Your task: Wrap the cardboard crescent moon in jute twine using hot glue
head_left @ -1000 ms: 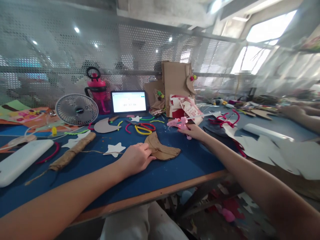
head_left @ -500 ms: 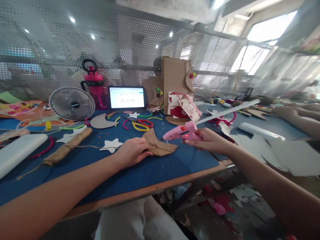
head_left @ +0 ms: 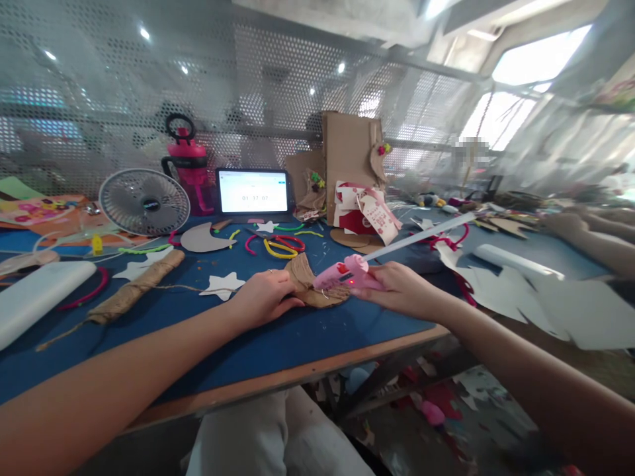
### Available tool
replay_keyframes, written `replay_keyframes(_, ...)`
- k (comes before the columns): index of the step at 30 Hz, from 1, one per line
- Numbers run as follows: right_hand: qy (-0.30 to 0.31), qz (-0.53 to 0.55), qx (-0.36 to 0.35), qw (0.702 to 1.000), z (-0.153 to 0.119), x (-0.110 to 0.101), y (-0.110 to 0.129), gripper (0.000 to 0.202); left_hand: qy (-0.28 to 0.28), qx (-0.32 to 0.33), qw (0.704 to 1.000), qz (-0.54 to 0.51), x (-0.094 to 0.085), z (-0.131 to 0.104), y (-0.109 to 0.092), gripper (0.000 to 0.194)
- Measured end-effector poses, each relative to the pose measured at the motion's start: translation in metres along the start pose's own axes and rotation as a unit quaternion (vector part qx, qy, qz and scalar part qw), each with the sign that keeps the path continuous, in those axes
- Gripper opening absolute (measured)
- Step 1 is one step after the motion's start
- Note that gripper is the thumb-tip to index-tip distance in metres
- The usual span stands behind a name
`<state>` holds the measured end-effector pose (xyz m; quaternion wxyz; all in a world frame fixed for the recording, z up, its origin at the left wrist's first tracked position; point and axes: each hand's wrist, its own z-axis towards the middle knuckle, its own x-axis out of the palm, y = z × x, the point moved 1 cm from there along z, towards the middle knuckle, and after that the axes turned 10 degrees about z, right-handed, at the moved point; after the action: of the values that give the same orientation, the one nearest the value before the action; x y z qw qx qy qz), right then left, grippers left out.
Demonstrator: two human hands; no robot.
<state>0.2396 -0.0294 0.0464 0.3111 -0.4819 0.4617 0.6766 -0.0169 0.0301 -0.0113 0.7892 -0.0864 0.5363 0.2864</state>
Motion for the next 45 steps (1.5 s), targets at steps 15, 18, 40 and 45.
replay_keyframes(15,0.006,-0.059,0.029,0.998,-0.005,-0.01,0.016,0.045,0.011,-0.006,1.0,0.005,-0.004,0.0,-0.002,0.026)
replay_keyframes(18,0.007,-0.068,0.027,0.997,-0.003,-0.009,0.02,0.043,0.013,-0.007,1.0,0.002,-0.004,0.001,-0.002,0.025)
replay_keyframes(40,0.026,-0.063,0.045,0.997,-0.003,-0.015,0.026,0.042,-0.007,0.002,1.0,0.004,-0.002,0.0,-0.001,0.026)
replay_keyframes(45,0.039,-0.046,0.068,0.996,-0.011,-0.018,0.021,0.043,-0.013,0.002,1.0,0.002,-0.001,0.0,-0.001,0.025)
